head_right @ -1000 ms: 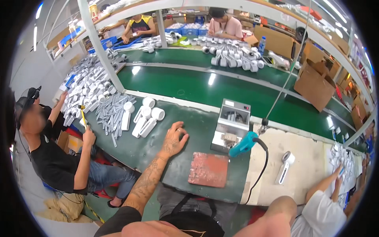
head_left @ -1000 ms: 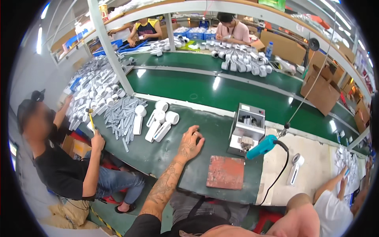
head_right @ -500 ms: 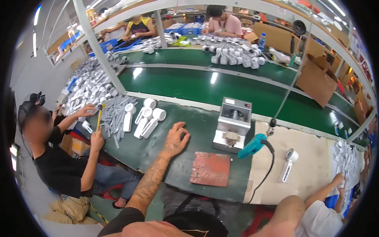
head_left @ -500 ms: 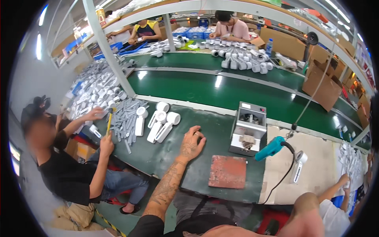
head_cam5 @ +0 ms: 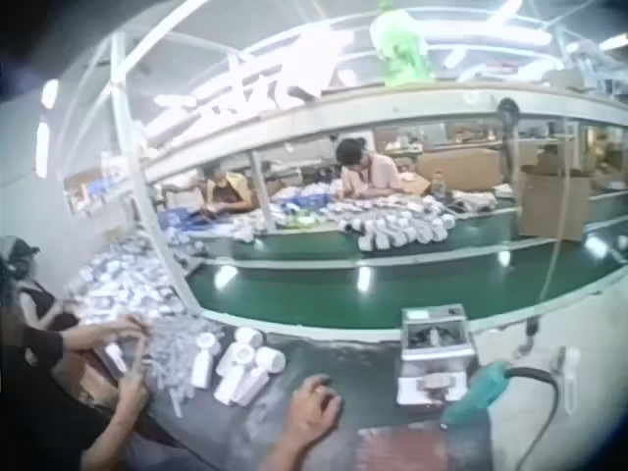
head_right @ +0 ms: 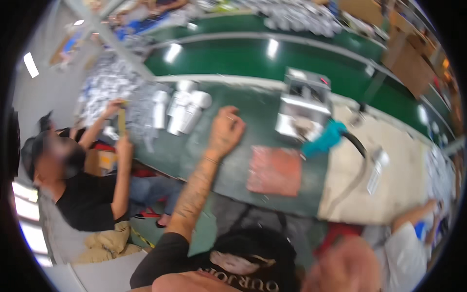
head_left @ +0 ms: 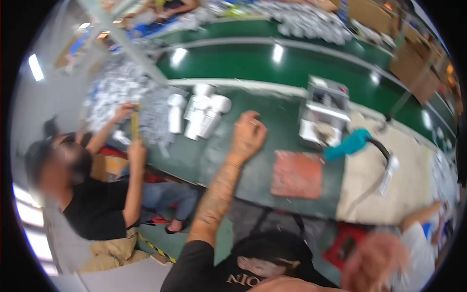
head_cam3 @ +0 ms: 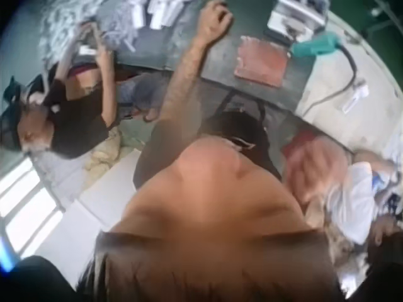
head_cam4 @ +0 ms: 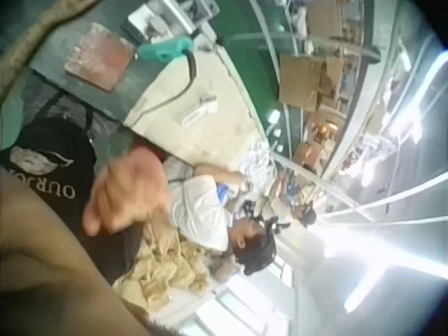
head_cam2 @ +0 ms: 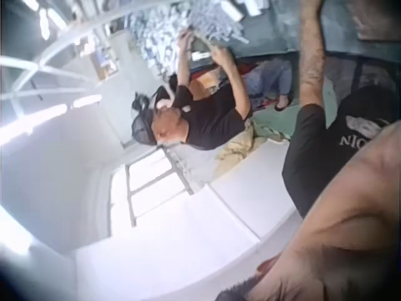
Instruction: Assembling small white plastic components onto larger white housings using a handheld electric tool at a factory assembly line.
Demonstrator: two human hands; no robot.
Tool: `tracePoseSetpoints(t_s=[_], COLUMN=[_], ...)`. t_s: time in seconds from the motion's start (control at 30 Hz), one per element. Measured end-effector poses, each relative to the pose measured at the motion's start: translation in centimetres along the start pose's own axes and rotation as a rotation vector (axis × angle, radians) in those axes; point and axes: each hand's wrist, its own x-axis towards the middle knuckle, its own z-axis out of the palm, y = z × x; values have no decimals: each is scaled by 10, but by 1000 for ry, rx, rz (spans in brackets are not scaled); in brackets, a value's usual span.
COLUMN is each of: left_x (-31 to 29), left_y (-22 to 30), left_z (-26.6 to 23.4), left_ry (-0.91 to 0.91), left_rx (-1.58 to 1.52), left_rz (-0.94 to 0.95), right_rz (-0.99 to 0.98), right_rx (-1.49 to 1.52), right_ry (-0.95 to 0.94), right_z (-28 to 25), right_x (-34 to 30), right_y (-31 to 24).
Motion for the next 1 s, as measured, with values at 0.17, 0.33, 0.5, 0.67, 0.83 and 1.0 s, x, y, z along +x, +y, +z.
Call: tracePoseSetpoints(t_s=[0.17,0.33,0.5,0.67,0.83,1.0], left_x=[-17,-12,8,34,52,63], left_y=[-17,9,64,173,253,317], left_z=[5,-1,0,15,93,208], left_ry=[-66,-53,16,-172,-472,-811], left_rx=[46,-8,-208,-427,-558,-341], left_rz=[-116,-148,-105,-52,168,-43], right_rz=[153,495,853,869,822,886], right_rx=[70,0,197,49,21,-22], right_ry=[-1347,-1091,-1142,-1181,-1172,-1226], right_z=[-26,22,31,-16,-63,-90], right_x=[-38,-48,-23,3,34,43], right_y=[128,151,174,169,142,124])
